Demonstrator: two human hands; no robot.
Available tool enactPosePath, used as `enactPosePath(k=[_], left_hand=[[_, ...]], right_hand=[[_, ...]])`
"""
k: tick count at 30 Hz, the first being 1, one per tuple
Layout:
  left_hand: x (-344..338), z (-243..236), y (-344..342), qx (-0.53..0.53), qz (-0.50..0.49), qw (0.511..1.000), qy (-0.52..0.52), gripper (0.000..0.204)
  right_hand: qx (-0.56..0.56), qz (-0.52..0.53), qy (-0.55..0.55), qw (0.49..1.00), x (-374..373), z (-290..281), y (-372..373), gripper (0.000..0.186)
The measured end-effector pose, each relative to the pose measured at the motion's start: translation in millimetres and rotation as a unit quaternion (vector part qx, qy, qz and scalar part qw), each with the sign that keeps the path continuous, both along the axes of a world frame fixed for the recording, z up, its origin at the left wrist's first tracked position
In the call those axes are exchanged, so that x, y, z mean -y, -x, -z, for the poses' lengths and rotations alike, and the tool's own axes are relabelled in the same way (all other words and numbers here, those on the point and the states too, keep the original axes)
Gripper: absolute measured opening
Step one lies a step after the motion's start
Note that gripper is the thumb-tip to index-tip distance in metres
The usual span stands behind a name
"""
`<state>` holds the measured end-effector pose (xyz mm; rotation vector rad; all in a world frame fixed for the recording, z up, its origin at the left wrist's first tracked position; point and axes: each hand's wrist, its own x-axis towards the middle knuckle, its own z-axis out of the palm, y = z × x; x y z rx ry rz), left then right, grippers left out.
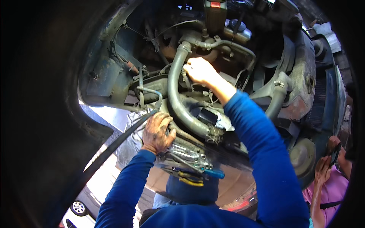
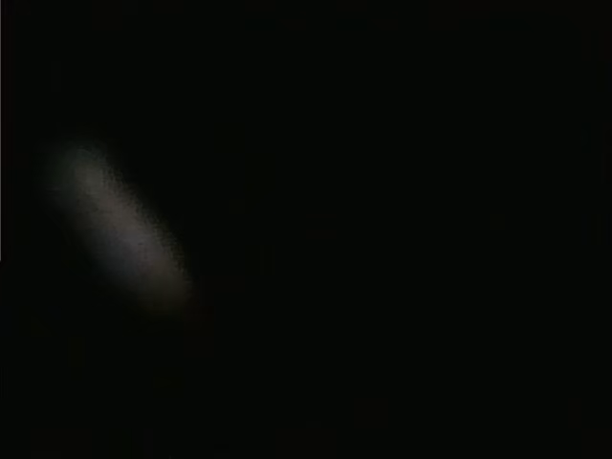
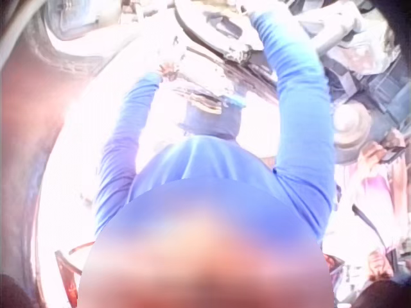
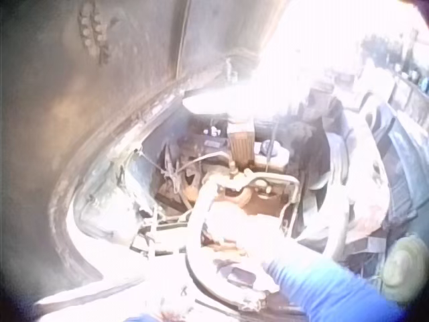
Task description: The person works inside a vehicle engine bay, using a wrench to loosen and tighten bolts on engine components. They wipe parts with a cloth and reposition hoses and connectors while adjusting the alternator area.
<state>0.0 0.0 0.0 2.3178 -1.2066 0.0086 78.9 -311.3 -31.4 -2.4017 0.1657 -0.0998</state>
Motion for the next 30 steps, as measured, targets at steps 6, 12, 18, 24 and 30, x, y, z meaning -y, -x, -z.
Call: enactPosePath(k=[6,12,18,24,30], left_hand=[[5,-4,-5,0.001,-0.003,1.0,0.017,0.043],[8,0,-2,0.005,-0.001,1.0,0.02,0.043],[1,-1,0,0.007,0.0,1.0,0.011,0.043],[5,-5,1,0.011,0.002,1.0,-0.002,0.043],[0,4,1,0.008,-0.015,1.0,-0.01,0.045]], right_hand=[[-0.037,-0.085,0.149,0.984,8,-2,-28,0.037],[0.039,-0.038,0.008,0.998,30,-3,-39,0.035],[-0.03,0.059,-0.291,0.955,45,0,-7,0.026],[-0.001,0.033,-0.19,0.981,33,5,15,0.028],[0.104,-0.051,-0.086,0.99,29,-7,-23,0.032]])
